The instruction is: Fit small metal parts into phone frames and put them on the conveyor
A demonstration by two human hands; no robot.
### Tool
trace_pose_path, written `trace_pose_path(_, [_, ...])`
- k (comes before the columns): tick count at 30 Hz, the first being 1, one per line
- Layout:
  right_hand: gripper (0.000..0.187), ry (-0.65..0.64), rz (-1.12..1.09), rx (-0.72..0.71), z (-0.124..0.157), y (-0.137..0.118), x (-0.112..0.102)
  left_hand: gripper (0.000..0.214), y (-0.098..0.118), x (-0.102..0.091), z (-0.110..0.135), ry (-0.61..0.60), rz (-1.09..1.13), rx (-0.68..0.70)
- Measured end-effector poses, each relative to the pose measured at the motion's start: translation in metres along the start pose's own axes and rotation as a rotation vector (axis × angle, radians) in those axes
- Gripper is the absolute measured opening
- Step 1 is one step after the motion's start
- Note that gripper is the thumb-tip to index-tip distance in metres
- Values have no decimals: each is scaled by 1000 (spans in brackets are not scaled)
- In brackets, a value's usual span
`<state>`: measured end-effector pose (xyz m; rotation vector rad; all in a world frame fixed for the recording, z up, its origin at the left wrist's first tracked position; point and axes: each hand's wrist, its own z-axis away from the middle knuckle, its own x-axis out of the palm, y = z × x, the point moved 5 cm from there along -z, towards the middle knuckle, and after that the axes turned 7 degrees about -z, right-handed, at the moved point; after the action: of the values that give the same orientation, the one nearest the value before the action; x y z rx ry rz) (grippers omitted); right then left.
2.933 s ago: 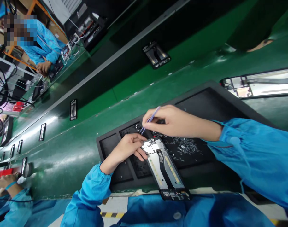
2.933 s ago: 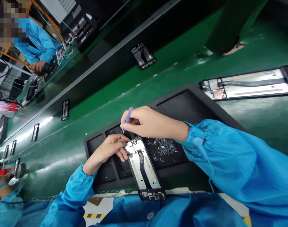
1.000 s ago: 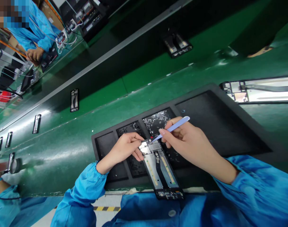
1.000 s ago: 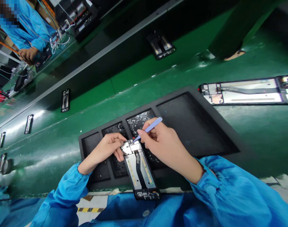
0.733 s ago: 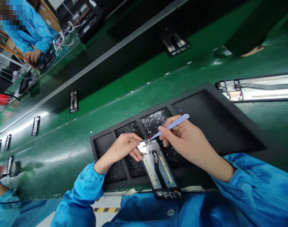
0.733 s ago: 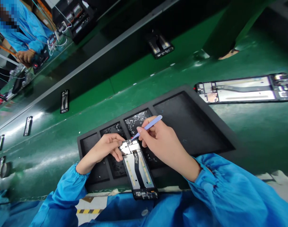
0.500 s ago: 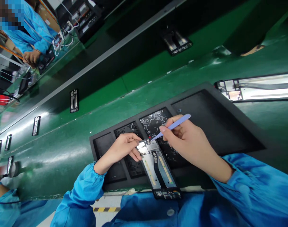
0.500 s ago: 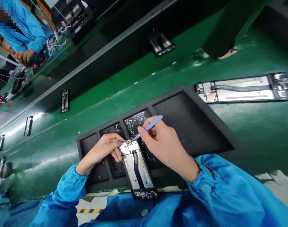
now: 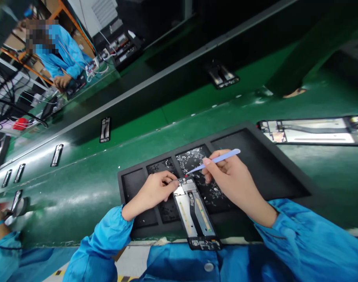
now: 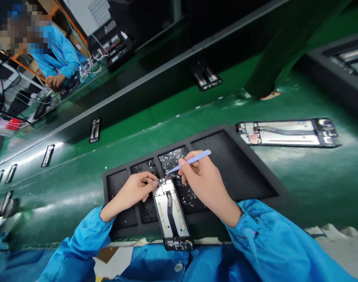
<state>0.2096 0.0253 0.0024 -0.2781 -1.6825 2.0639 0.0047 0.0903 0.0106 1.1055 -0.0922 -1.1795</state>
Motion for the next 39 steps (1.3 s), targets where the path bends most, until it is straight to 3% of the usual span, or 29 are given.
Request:
trace_pose_path(4, [44,76,-43,-54,8,-12,-23,37,18,-8,14,218,-237,186])
trace_pose_path(8, [33,84,-37,-42,22,-16,-41,44,30,-4,5,165,-357,390])
trace_pose_path(12, [36,4,2,-21,32,-6,-27,25,31,-5,-9,122,-396,481])
trace_pose_path(17, [34,-26,72,-21,30,6,-1,29,29,-8,-14,130,-380,495])
trace_pose_path(21, [31,-75,111,-12,26,12,8,29,30,-6,-11,148,-388,499])
trace_pose_path(34, [32,-32,95,-5,26,11,7,28,30,1,-10,180,-467,568])
trace_pose_path(39, [34,28,94,-53,30,-10,-15,26,30,2,-17,161,-446,564])
